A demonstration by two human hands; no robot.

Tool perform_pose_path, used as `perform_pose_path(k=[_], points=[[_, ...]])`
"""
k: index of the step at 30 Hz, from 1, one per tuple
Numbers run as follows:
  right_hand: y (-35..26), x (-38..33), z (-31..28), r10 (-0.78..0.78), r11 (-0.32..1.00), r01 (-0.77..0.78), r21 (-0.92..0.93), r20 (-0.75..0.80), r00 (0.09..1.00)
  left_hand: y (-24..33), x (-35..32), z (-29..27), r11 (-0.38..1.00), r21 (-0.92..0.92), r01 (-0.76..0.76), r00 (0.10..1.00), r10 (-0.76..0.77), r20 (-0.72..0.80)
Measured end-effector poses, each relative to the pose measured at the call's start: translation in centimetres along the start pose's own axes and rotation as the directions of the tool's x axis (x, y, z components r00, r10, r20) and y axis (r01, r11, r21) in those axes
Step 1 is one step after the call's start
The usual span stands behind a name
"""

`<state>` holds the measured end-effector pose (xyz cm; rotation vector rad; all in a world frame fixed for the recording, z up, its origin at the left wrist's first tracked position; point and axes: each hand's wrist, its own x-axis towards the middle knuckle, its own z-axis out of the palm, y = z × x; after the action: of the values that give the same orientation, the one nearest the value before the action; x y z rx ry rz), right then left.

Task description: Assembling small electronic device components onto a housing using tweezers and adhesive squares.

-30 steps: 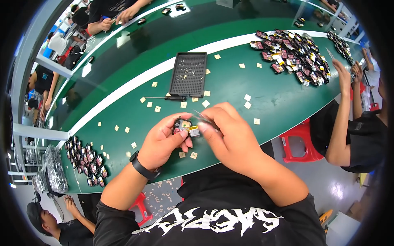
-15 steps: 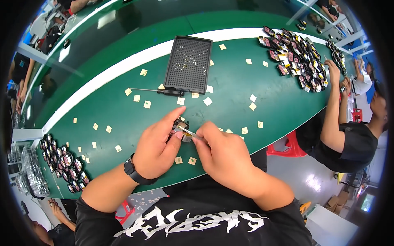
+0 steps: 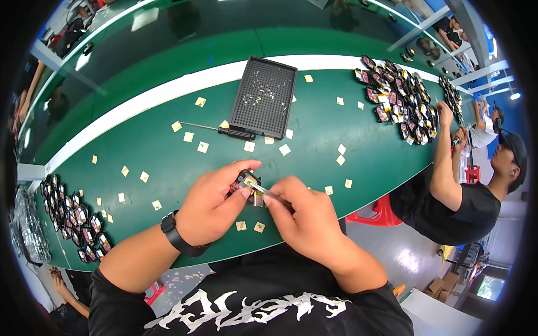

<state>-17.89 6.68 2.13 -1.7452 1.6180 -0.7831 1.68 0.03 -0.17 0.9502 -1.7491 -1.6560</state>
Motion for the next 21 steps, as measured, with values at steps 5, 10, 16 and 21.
perform_pose_path(k=[5,10,16,21], points=[[1.0,-0.5,0.2,0.259,0.748,-0.236,0.62,0.055,0.964,0.2,0.1,-0.3,0.988,-0.116,0.101,0.993,-0.094,0.067],[1.1,-0.2,0.8,0.25,0.759,-0.203,0.619,0.011,0.968,0.0,0.3,-0.7,0.925,-0.308,0.223,0.971,-0.182,0.155],[0.3,-0.2,1.1,0.279,0.861,-0.251,0.443,0.003,0.96,0.2,0.3,-1.0,0.914,-0.316,0.254,0.964,-0.213,0.159],[-0.3,0.5,0.2,-0.025,0.998,0.031,0.051,-0.112,0.993,-0.2,0.3,-1.1,0.918,-0.321,0.233,0.968,-0.187,0.165]])
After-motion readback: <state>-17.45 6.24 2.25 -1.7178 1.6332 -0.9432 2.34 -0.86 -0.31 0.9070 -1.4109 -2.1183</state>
